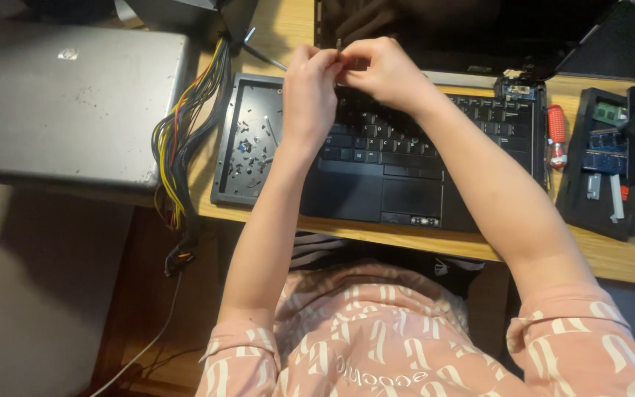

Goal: Repair a laptop by installing internal components and a keyboard.

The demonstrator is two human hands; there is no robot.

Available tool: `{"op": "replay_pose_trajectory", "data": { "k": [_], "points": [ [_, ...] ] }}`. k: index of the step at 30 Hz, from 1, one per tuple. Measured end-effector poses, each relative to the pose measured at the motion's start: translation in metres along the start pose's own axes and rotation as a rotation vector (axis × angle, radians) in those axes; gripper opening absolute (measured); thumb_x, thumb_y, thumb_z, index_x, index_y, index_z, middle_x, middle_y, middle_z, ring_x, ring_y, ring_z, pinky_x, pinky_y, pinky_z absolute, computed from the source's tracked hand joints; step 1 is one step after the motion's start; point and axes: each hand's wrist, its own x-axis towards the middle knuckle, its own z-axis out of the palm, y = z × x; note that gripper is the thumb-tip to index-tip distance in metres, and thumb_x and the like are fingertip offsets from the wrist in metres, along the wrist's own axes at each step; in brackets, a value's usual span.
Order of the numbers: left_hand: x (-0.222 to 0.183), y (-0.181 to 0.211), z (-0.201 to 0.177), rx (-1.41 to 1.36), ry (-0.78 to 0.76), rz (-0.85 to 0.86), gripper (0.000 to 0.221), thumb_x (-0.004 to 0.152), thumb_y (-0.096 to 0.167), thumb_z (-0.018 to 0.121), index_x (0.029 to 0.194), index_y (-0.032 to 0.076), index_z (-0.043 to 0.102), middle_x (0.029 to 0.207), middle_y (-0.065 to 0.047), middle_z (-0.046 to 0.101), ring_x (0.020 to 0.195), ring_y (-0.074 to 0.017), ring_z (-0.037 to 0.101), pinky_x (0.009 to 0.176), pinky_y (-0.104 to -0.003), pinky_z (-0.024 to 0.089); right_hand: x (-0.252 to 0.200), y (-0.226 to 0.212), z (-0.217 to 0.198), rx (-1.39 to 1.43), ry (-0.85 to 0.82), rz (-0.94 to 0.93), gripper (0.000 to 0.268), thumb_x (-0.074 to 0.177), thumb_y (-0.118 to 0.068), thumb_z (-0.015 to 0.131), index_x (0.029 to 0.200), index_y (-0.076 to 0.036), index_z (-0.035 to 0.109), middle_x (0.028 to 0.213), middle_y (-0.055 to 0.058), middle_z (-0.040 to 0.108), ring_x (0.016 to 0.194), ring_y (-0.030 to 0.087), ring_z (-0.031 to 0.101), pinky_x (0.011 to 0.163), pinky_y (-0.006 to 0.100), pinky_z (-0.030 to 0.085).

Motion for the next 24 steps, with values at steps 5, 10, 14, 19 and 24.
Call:
{"op": "replay_pose_trajectory", "data": {
  "k": [5,10,14,19,24],
  "points": [
    [0.009,0.018,-0.007,0.009,-0.041,-0.047,0.014,0.093,0.012,0.072,0.103,0.003,0.07,0.092,-0.014,0.068,0.085,-0.0318,0.069,0.075,-0.041,0.054,0.0,-0.003,-0.004,-0.091,-0.002,0.157,0.011,0.09,-0.004,0.072,0.097,0.004,0.07,0.081,0.01,0.072,0.072,0.013,0.066,0.065,0.03,0.052],
    [0.017,0.016,-0.003,0.038,-0.025,-0.082,0.022,0.087,0.018,0.079,0.1,0.004,0.067,0.082,-0.01,0.071,0.077,-0.0291,0.071,0.07,-0.04,0.053,-0.002,-0.008,0.001,-0.051,0.004,0.194,0.008,0.091,-0.005,0.072,0.093,0.003,0.07,0.076,0.01,0.07,0.064,0.013,0.064,0.058,0.032,0.05],
    [0.023,0.003,-0.003,0.007,0.034,0.079,0.015,0.086,0.014,0.079,0.089,0.003,0.07,0.082,-0.012,0.072,0.075,-0.0299,0.072,0.067,-0.039,0.054,0.0,-0.013,-0.001,-0.171,0.03,0.062,0.019,0.088,-0.009,0.081,0.102,0.0,0.074,0.081,0.009,0.072,0.068,0.012,0.065,0.061,0.031,0.051],
    [0.025,0.003,-0.015,-0.05,-0.032,0.147,0.011,0.088,0.012,0.078,0.09,0.002,0.072,0.082,-0.014,0.073,0.075,-0.03,0.073,0.067,-0.038,0.055,-0.006,-0.045,-0.03,-0.287,-0.148,0.269,0.028,0.092,-0.018,0.074,0.117,-0.007,0.074,0.08,0.011,0.073,0.063,0.015,0.065,0.061,0.031,0.052],
    [0.028,0.002,-0.021,-0.106,-0.112,0.19,0.007,0.09,0.009,0.076,0.092,0.002,0.073,0.082,-0.015,0.073,0.076,-0.0268,0.075,0.067,-0.035,0.056,-0.05,-0.085,-0.033,-0.615,-0.332,0.097,0.031,0.093,-0.03,0.073,0.112,-0.006,0.077,0.096,0.019,0.075,0.081,0.037,0.072,0.076,0.044,0.057]
  ]
}}
